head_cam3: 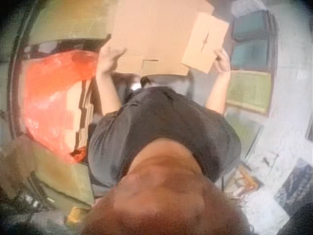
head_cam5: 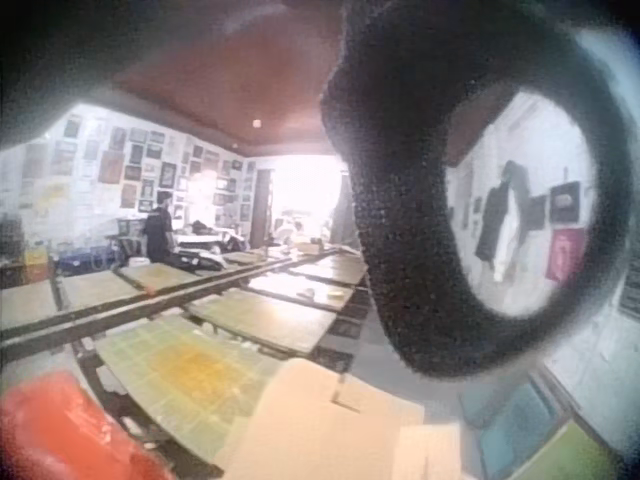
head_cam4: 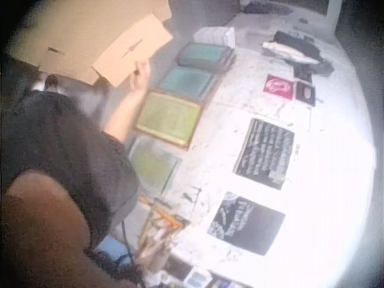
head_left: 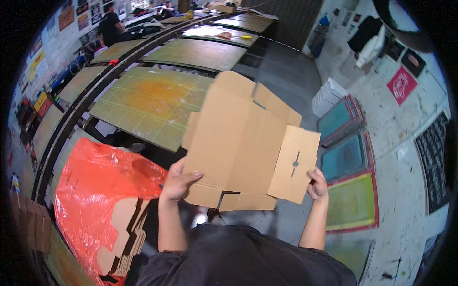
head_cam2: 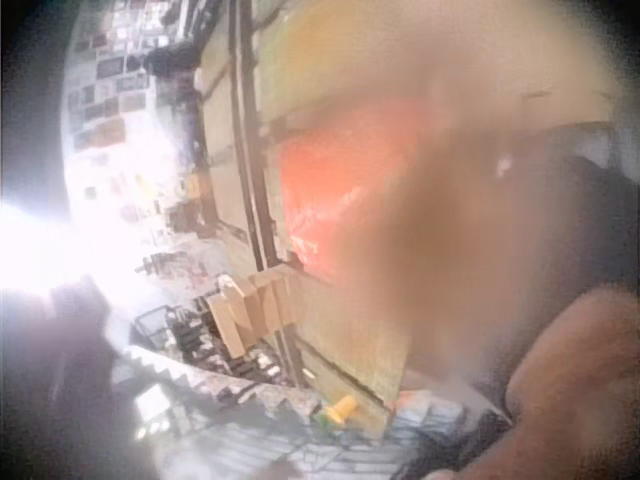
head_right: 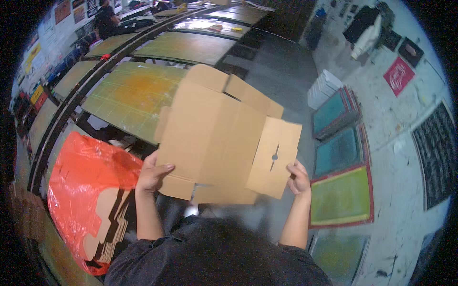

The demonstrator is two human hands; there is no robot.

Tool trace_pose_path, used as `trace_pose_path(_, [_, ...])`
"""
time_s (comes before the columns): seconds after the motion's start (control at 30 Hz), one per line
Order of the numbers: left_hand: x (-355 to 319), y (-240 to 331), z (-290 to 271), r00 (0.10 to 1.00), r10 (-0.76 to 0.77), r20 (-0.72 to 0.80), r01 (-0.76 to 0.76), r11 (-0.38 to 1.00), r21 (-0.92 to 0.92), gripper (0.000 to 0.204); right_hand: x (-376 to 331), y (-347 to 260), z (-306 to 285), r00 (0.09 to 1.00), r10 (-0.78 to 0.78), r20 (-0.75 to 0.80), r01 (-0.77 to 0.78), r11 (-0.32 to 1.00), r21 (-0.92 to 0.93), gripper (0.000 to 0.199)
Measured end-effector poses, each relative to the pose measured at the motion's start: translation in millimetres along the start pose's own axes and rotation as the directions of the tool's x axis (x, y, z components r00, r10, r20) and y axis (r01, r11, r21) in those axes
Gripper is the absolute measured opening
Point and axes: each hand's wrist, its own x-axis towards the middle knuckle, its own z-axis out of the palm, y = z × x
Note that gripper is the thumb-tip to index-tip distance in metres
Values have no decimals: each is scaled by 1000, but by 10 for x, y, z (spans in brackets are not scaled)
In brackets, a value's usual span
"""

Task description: The person folds flat cardboard pieces into small rectangular boxes by hand. They repeatedly pick up a flat piece, fold the sides and flaps to form a box, and place the finished box on a stack on the table.

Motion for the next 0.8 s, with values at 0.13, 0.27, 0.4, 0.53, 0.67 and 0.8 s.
trace_pose_path(0.13, [743,98,-21,1000,10,2,-10,1000,-17,45,945,95,127,993,116,-20,-118,985,-128,35])
trace_pose_path(0.27, [1298,294,-62,993,114,-20,-115,961,-250,46,1822,266,315,1000,5,23,-5,1000,-13,32])
trace_pose_path(0.4, [1599,490,-262,887,438,-143,-451,758,-471,56,2706,261,791,993,22,114,-42,984,176,31])
trace_pose_path(0.53, [1673,506,-591,559,536,-633,-684,729,14,58,3572,371,1056,947,127,294,-214,934,286,34])
trace_pose_path(0.67, [1717,194,-582,366,519,-773,-622,754,212,52,4374,530,1489,915,155,373,-291,892,345,36])
trace_pose_path(0.8, [1948,-257,-347,289,386,-876,-428,871,242,44,4930,916,1673,891,247,381,-400,824,400,37])
